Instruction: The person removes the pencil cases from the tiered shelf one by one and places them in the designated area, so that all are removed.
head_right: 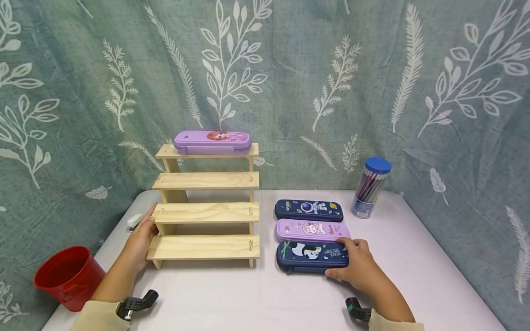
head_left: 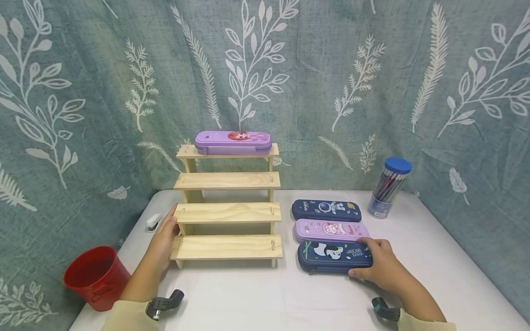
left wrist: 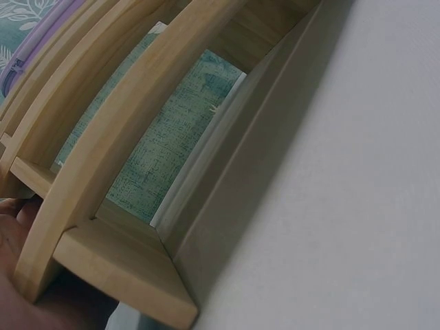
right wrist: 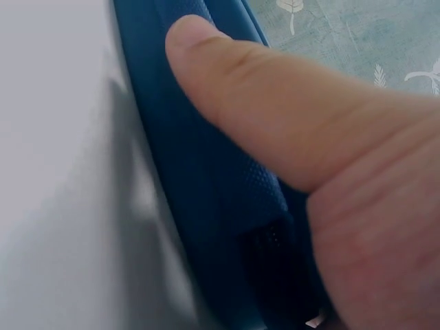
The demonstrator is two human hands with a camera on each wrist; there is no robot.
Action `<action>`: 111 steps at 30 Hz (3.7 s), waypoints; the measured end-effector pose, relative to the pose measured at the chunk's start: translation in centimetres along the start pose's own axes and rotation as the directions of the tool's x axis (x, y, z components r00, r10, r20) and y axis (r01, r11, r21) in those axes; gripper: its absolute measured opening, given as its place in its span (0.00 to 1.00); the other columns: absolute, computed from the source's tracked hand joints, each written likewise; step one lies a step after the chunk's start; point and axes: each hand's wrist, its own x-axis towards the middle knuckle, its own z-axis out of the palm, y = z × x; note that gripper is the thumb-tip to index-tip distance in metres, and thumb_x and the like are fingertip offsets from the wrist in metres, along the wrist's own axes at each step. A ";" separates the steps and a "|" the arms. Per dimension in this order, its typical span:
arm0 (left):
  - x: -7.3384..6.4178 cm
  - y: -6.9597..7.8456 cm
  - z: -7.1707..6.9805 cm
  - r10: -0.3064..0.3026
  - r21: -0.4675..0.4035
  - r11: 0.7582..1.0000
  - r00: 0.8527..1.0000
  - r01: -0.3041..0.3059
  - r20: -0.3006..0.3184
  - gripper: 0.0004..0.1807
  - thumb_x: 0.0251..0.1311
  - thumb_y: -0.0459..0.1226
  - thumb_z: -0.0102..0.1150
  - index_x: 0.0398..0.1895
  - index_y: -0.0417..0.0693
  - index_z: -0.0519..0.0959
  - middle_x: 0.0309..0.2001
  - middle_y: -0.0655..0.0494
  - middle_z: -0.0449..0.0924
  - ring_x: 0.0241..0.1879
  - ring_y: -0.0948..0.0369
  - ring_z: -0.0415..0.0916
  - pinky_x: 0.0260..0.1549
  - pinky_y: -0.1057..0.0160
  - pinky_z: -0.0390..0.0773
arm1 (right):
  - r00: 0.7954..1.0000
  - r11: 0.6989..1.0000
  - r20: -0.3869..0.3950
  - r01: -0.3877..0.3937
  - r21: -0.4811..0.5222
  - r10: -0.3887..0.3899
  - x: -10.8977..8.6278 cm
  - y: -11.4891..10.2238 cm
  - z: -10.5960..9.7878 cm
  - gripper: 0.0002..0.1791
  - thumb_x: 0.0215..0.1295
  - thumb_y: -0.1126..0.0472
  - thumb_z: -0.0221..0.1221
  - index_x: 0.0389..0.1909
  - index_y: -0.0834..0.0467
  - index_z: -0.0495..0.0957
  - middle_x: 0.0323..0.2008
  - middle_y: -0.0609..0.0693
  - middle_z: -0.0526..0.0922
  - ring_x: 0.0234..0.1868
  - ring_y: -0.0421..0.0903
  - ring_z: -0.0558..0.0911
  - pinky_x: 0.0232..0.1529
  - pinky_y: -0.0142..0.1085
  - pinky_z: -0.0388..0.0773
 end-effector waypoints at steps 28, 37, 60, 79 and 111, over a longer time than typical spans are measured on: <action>0.0 0.3 -0.2 0.003 0.050 0.999 1.000 -0.003 -0.014 0.31 0.85 0.52 0.24 0.86 0.71 0.41 0.86 0.57 0.40 0.85 0.45 0.38 0.81 0.41 0.38 | 0.962 0.966 -0.106 0.256 0.024 -0.252 2.4 -10.8 -4.8 0.48 0.64 0.37 0.70 0.77 0.58 0.64 0.71 0.66 0.63 0.73 0.70 0.66 0.69 0.72 0.63; 0.1 0.1 -0.1 -0.024 0.023 0.999 1.000 0.024 -0.017 0.30 0.85 0.52 0.24 0.86 0.74 0.42 0.87 0.57 0.39 0.85 0.44 0.36 0.81 0.40 0.38 | 0.903 0.898 -0.069 0.428 0.098 -0.423 9.7 -18.1 -5.9 0.41 0.70 0.43 0.68 0.76 0.59 0.65 0.69 0.61 0.68 0.70 0.61 0.71 0.70 0.60 0.70; -0.5 0.1 -0.3 -0.047 -0.009 0.999 0.999 0.047 -0.018 0.30 0.85 0.53 0.25 0.86 0.75 0.42 0.87 0.58 0.38 0.85 0.45 0.35 0.81 0.39 0.40 | 0.927 0.940 -0.187 0.338 0.035 -0.326 20.0 -30.7 -7.0 0.63 0.57 0.29 0.71 0.84 0.54 0.52 0.78 0.61 0.56 0.78 0.60 0.61 0.76 0.55 0.64; 0.1 0.2 -0.1 -0.007 0.004 1.000 0.999 0.007 -0.042 0.30 0.84 0.52 0.26 0.86 0.73 0.43 0.86 0.59 0.40 0.85 0.47 0.35 0.81 0.42 0.39 | 0.959 0.958 -0.191 0.240 0.160 -0.208 22.6 -32.5 -4.9 0.55 0.58 0.33 0.73 0.79 0.55 0.62 0.70 0.58 0.66 0.65 0.54 0.72 0.68 0.48 0.73; -0.1 0.2 0.3 -0.005 -0.011 1.000 0.999 0.004 -0.039 0.31 0.85 0.51 0.25 0.87 0.69 0.43 0.86 0.58 0.40 0.85 0.45 0.36 0.81 0.40 0.37 | 0.927 0.935 -0.227 0.332 0.122 -0.299 19.5 -30.2 -5.6 0.45 0.57 0.39 0.76 0.68 0.60 0.72 0.64 0.58 0.73 0.60 0.53 0.74 0.61 0.47 0.76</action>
